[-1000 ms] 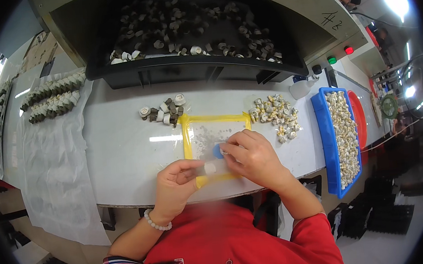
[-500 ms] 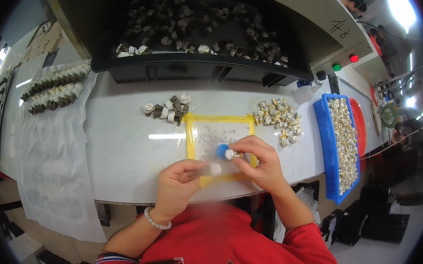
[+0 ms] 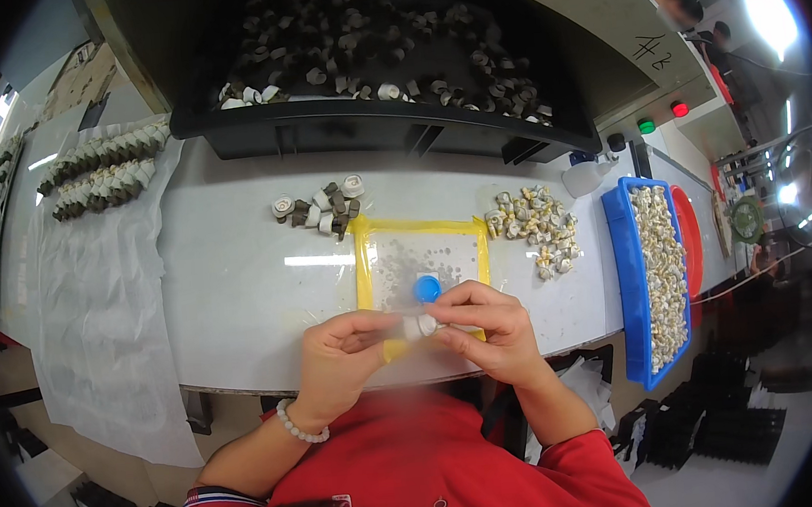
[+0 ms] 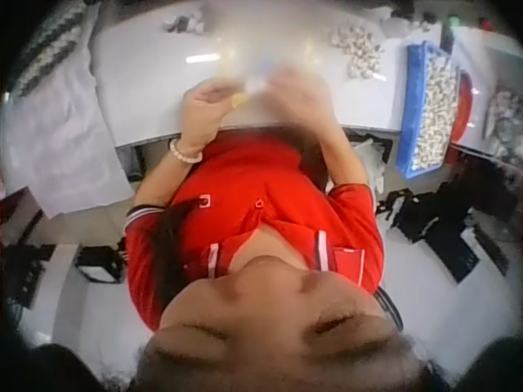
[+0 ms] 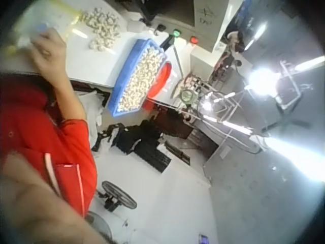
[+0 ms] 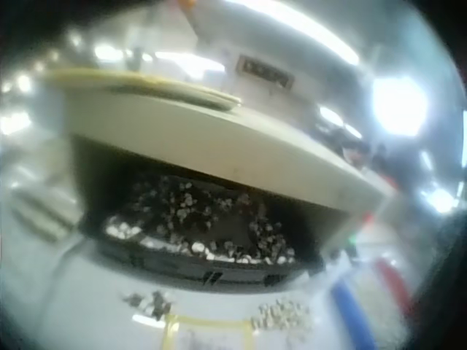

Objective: The person assembles small cylindrical components by hand at a workstation. They pick up a base piece, apply a substance from a squeeze bottle, and attach a smaller cap-like piece. The assembled units are placed into a blue tray, while raw components are organized in a black tray and on the table.

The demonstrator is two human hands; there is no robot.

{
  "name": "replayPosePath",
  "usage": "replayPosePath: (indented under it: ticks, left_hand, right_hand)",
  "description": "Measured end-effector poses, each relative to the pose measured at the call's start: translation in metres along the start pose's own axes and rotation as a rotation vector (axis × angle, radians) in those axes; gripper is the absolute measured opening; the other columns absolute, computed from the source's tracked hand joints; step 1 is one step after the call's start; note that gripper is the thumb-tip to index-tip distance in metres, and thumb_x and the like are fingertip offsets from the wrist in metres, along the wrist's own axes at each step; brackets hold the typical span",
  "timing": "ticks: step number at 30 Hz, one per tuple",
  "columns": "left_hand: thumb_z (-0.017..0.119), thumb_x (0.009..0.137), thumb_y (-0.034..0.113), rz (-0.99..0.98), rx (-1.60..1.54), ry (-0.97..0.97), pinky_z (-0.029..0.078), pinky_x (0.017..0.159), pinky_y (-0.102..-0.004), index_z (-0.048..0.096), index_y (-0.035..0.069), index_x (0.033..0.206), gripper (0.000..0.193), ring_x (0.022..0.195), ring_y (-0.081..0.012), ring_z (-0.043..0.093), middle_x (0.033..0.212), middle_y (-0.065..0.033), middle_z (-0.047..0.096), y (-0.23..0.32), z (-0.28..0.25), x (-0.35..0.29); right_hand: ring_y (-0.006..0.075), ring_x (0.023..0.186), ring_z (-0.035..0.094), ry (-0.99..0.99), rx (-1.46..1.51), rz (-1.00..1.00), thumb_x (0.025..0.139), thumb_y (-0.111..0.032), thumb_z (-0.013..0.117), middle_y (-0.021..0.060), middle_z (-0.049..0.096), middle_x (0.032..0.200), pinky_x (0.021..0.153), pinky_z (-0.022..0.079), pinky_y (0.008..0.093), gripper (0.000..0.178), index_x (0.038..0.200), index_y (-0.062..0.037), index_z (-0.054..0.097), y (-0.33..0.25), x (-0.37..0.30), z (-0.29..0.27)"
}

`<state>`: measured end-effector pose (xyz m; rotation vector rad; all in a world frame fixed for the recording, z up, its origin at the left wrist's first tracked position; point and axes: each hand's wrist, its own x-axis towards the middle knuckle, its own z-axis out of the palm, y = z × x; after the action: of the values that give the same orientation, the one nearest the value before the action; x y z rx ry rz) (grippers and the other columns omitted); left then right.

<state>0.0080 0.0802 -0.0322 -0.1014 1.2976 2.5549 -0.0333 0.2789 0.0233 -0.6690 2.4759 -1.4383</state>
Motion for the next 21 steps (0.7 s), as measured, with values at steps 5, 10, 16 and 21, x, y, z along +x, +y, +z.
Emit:
replayPosePath:
  ticks: [5,10,16,21]
  left_hand:
    - [0.063,0.083,-0.008,0.088,0.013,0.012,0.054,0.084,-0.0278,0.062,-0.007,0.105,0.022,0.095,-0.0175,0.064,0.105,-0.0119,0.065,-0.008,0.001,-0.002]
    - [0.062,0.082,-0.010,0.048,0.048,0.018,0.053,0.084,-0.0271,0.062,-0.007,0.103,0.021,0.097,-0.0169,0.063,0.105,-0.0113,0.064,-0.004,0.008,-0.002]
    - [0.062,0.074,-0.013,0.405,0.787,0.092,0.052,0.078,-0.0312,0.062,-0.004,0.099,0.026,0.086,-0.0262,0.064,0.099,-0.0146,0.063,0.021,0.000,-0.016]
    - [0.065,0.065,-0.009,0.790,1.508,0.356,0.049,0.077,-0.0392,0.062,-0.003,0.097,0.033,0.086,-0.0360,0.058,0.098,-0.0185,0.059,0.042,-0.053,-0.026]
  right_hand:
    - [0.0176,0.081,0.061,0.029,0.072,-0.027,0.077,0.006,0.064,0.0105,0.064,0.093,0.068,0.047,0.0257,0.026,0.102,0.0010,0.069,0.006,-0.004,0.008]
    - [0.0189,0.083,0.063,0.034,0.095,-0.018,0.078,0.005,0.063,0.0100,0.066,0.093,0.072,0.048,0.0267,0.025,0.102,0.0001,0.069,0.007,-0.006,0.006]
    - [0.0250,0.088,0.062,0.073,-0.400,-0.031,0.077,-0.002,0.066,0.0114,0.066,0.096,0.076,0.050,0.0328,0.021,0.098,-0.0015,0.068,0.018,0.000,-0.033]
    - [0.0289,0.088,0.058,0.329,-0.735,-0.093,0.074,-0.007,0.070,0.0123,0.064,0.090,0.075,0.048,0.0371,0.023,0.096,-0.0015,0.066,0.045,0.022,-0.069]
